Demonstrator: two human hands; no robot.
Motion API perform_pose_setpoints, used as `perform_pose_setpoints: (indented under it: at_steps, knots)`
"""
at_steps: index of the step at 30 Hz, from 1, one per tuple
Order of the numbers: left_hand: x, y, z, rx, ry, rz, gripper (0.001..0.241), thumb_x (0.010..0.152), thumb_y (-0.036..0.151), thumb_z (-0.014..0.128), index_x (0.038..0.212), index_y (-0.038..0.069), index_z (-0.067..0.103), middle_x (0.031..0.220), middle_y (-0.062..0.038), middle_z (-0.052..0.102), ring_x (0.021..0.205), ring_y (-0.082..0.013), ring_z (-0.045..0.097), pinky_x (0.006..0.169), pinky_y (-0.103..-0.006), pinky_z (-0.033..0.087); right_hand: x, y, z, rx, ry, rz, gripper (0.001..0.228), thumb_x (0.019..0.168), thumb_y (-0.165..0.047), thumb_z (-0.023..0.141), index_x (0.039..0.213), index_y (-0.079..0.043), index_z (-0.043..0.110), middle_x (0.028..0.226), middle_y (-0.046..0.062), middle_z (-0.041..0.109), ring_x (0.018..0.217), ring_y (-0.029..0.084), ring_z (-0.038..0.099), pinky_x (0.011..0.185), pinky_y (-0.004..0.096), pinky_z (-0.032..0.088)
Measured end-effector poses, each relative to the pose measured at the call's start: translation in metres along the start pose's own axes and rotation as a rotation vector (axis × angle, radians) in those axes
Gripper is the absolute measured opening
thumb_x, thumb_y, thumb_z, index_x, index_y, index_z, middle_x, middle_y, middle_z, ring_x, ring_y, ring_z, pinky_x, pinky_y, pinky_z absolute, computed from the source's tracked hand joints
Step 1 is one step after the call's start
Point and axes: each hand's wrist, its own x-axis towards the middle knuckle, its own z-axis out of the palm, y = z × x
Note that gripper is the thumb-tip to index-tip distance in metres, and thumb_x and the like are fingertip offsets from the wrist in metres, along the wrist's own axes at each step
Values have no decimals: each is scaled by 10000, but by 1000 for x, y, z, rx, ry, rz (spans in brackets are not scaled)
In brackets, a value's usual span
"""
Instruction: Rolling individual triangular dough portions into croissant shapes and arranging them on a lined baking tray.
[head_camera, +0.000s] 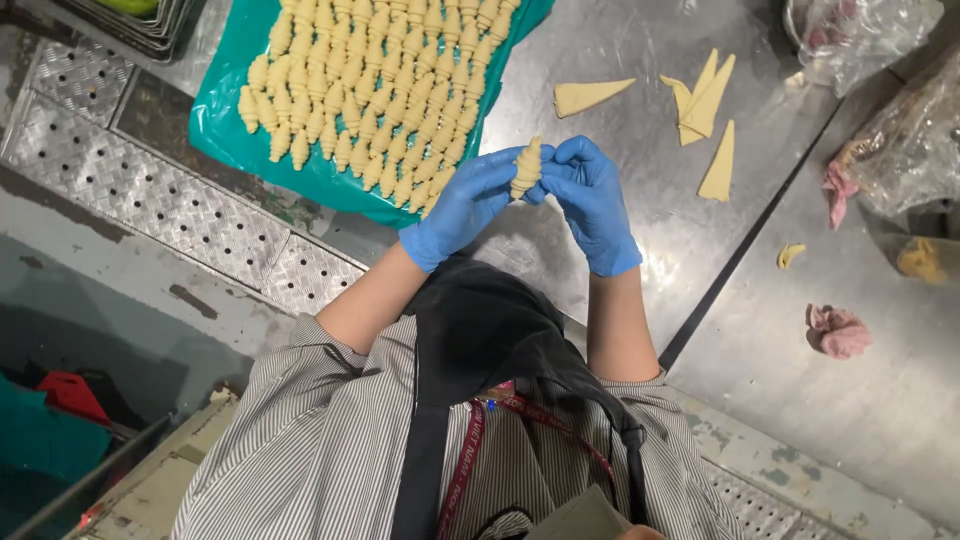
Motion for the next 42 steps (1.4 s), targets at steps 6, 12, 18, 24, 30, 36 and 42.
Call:
perform_pose_setpoints:
  at_steps: [6, 12, 18, 24, 30, 36, 42]
  knots:
    - [-10, -7, -41, -53, 58, -3, 455, 1059, 206, 512, 1420, -70, 531, 1206, -143, 670, 1068, -228, 666, 1008, -362, 528, 19, 22, 10, -357, 40, -6, 273, 894, 7, 756, 1100, -24, 579, 1044, 89, 714, 989, 157, 712, 932, 318, 578]
    - [-59, -24, -201, 984, 997, 336, 422, 867, 114, 826, 1232, 42, 627, 1132, -73, 689, 931, -127, 629, 860, -271, 551, 15, 60, -44, -396, 186, -5, 293, 973, -76, 660, 1247, 19, 611, 945, 31, 660, 889, 153, 685, 853, 317, 578]
    - [-113, -26, -300, 1287, 1371, 354, 409, 760, 21, 836, 1103, 25, 615, 1023, -115, 660, 892, -259, 646, 825, -353, 537, 7, 86, -82, -291, 223, 56, 317, 987, -103, 654, 1274, 22, 608, 942, 33, 649, 864, 166, 685, 822, 312, 575]
    - [-116, -38, -310, 1624, 1243, 398, 289, 907, 67, 805, 1155, 38, 659, 1141, -145, 653, 1034, -365, 667, 894, -424, 543, -6, 82, -90, -318, 312, 53, 322, 1002, -147, 635, 1277, 20, 613, 922, 53, 680, 862, 155, 682, 802, 297, 569]
    - [-94, -20, -229, 1957, 1196, 334, 324, 894, 160, 783, 1175, 31, 686, 1205, -163, 623, 1121, -387, 551, 955, -507, 412, -7, 89, -178, -452, 573, -73, 328, 955, -125, 638, 1252, 13, 659, 1013, 53, 708, 924, 164, 687, 816, 315, 566]
    - [-32, -56, -184, 1799, 770, 501, 215, 993, 80, 734, 1203, 64, 692, 1220, -136, 641, 1169, -339, 582, 1028, -474, 425, -14, 91, -432, -1403, 1276, -633, 421, 848, -119, 826, 1192, 60, 662, 1159, 245, 669, 1066, 358, 658, 938, 434, 519]
    - [46, -94, -120, 1450, 438, 558, 198, 937, 20, 736, 1128, 41, 689, 1101, -146, 690, 1038, -340, 635, 924, -435, 505, -9, 71, -487, -1113, 1286, -63, 339, 769, -157, 885, 1036, 5, 754, 906, 112, 754, 834, 257, 746, 786, 376, 598]
